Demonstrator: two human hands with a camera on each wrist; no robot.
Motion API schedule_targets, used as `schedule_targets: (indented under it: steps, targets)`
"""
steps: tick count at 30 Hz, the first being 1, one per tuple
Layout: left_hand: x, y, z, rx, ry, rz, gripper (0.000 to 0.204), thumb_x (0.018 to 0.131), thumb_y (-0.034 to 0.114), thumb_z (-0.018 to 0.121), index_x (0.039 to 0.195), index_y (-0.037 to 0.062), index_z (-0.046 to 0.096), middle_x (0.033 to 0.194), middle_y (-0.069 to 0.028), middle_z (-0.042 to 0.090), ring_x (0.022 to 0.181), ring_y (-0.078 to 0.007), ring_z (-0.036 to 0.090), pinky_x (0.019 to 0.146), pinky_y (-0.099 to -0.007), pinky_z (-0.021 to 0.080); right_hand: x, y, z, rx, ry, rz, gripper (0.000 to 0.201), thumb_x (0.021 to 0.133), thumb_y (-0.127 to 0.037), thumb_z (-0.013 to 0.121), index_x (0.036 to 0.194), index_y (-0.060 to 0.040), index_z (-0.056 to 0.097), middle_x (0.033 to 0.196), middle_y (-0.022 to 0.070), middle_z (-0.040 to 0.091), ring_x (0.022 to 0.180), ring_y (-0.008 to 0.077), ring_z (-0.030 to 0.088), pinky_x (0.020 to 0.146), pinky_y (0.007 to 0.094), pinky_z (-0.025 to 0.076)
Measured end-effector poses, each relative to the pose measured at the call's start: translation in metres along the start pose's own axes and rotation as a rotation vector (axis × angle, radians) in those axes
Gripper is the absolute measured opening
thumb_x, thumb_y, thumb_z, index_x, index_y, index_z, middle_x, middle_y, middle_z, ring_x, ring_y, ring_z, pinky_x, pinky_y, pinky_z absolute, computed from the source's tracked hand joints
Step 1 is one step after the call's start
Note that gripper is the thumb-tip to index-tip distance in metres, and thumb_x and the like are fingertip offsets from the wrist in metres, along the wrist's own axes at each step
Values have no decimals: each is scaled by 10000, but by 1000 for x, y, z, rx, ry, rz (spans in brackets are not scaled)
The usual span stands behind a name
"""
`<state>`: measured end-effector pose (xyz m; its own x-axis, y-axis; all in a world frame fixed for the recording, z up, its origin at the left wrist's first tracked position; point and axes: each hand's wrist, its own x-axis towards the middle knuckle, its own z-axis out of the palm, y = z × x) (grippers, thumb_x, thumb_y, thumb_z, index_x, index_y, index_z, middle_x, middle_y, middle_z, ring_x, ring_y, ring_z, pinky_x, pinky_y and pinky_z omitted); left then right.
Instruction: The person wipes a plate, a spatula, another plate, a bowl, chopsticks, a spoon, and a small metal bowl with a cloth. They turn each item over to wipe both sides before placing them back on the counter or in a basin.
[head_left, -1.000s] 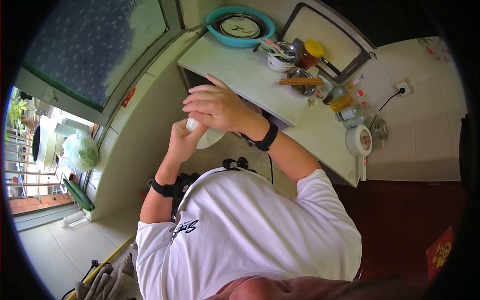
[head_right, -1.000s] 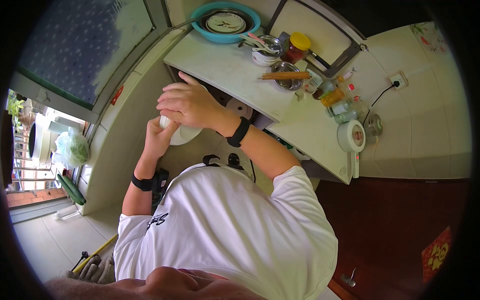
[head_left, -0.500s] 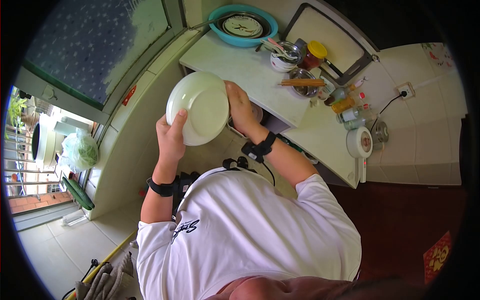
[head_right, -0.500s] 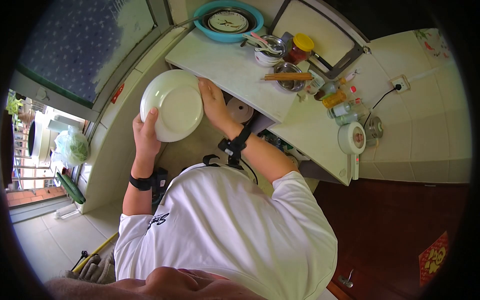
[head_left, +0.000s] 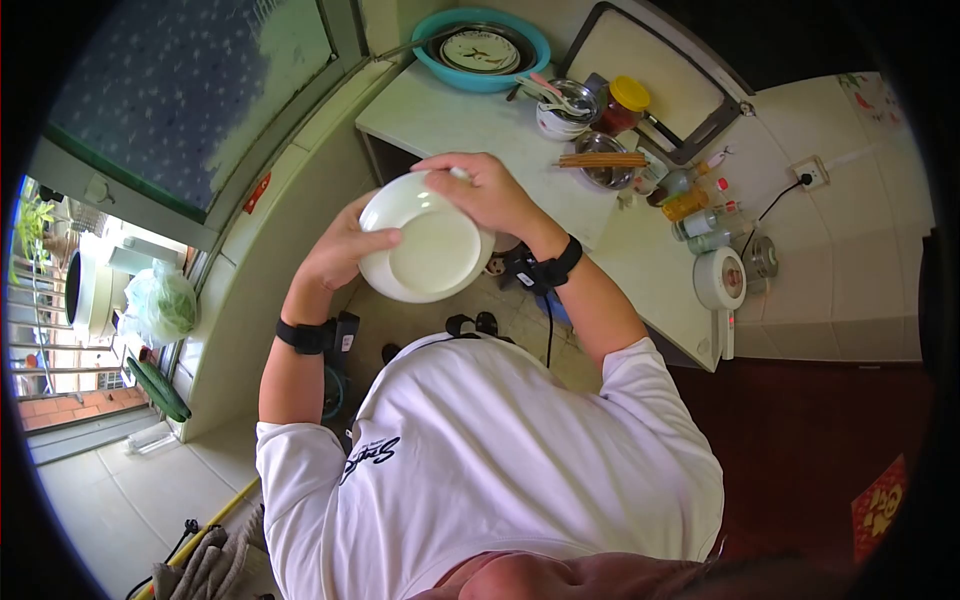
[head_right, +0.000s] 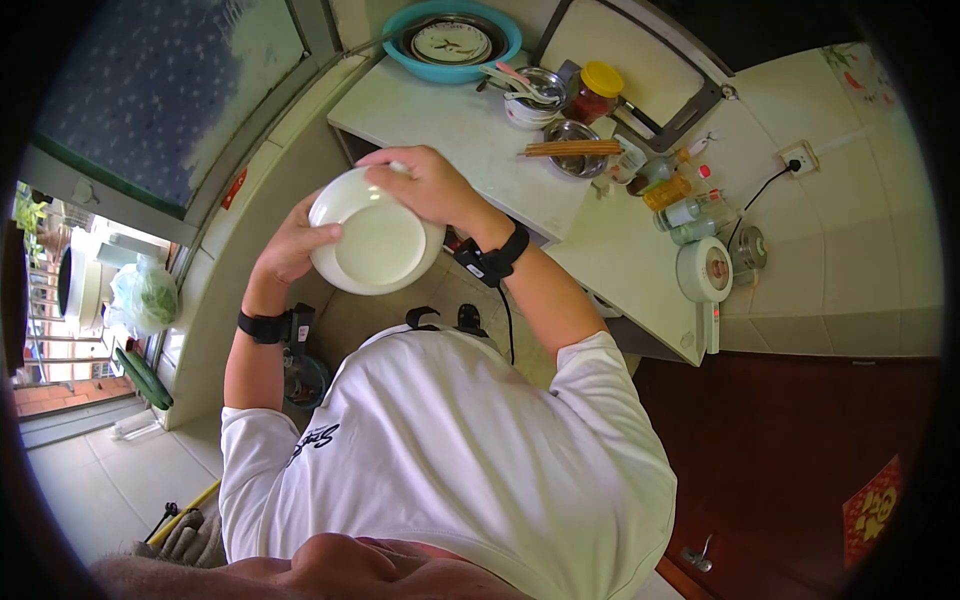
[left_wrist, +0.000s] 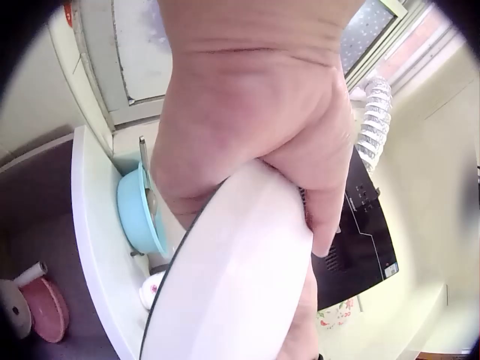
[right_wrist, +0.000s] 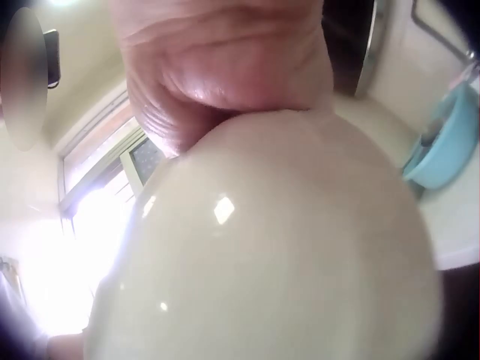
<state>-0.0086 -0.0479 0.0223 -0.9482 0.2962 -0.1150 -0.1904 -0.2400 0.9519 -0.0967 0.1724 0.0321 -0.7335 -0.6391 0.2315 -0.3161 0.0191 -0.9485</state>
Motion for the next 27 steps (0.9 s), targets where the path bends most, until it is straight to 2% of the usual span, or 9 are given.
schedule_targets:
  steps: [4, 6, 10, 13, 15, 16, 18, 21, 27]
  targets:
    - [3, -12, -6, 122, -38, -89, 556, 845, 188, 748, 1289, -68, 532, 1182, -140, 662, 1048, -218, 652, 917, -338, 521, 9, -15, -5, -161, -64, 12, 270, 985, -197, 591, 1174, -29, 685, 1076, 62, 702, 928, 116, 641, 835, 260, 507]
    - [-4, -19, -1, -102, 35, -61, 526, 852, 180, 743, 1277, -62, 547, 1188, -152, 661, 1056, -229, 654, 931, -349, 518, 13, -12, -8, -334, -113, -140, 266, 993, -177, 568, 1200, -55, 682, 1181, 77, 667, 1000, 138, 626, 876, 267, 488]
    - [-5, -34, -1, -290, 115, 73, 517, 870, 205, 726, 1280, -54, 548, 1193, -150, 659, 1069, -235, 652, 945, -360, 515, 14, 2, -12, -185, -108, -62, 287, 1005, -158, 532, 1231, -42, 665, 1294, 96, 620, 1104, 182, 605, 954, 285, 464]
    - [-4, -36, -7, -441, 233, 114, 514, 903, 256, 686, 1295, -43, 540, 1203, -153, 653, 1080, -246, 650, 966, -377, 509, 7, 20, -9, -94, -41, -149, 336, 1021, -155, 486, 1310, -34, 608, 1371, 132, 579, 1276, 227, 527, 1065, 308, 399]
    - [0, -34, -7, -556, 346, 103, 520, 934, 292, 642, 1319, -35, 519, 1242, -162, 632, 1112, -263, 634, 988, -395, 498, -2, 32, -1, -124, 126, -202, 398, 1039, -211, 450, 1383, -31, 537, 1477, 147, 481, 1431, 281, 360, 1181, 390, 250]
    - [2, -32, -4, -603, 356, 111, 525, 946, 299, 624, 1344, -20, 501, 1284, -164, 608, 1155, -286, 607, 1021, -417, 472, -4, 35, 3, -123, 121, -204, 398, 1039, -211, 450, 1383, -31, 537, 1477, 147, 481, 1431, 281, 360, 1181, 390, 250]
    - [6, -33, 0, -633, 409, 86, 522, 949, 295, 621, 1350, -15, 498, 1305, -157, 596, 1178, -290, 591, 1036, -424, 457, -9, 39, 16, -366, 259, -251, 427, 1027, -247, 466, 1413, -69, 503, 1518, 140, 429, 1470, 357, 268, 1188, 532, 164]
    - [13, -36, 5, -698, 464, 78, 497, 960, 287, 607, 1349, -3, 501, 1313, -136, 590, 1202, -291, 572, 1053, -432, 438, -14, 43, 32, -559, 241, -294, 463, 1008, -269, 488, 1427, -71, 485, 1533, 123, 411, 1469, 377, 253, 1165, 619, 120]
    - [29, -49, 13, -779, 648, 46, 409, 997, 265, 554, 1328, 30, 505, 1260, -93, 587, 1201, -257, 560, 1052, -434, 437, -22, 30, 88, -812, 90, -403, 513, 948, -242, 567, 1433, -97, 485, 1541, 93, 401, 1449, 337, 308, 1168, 587, 185]
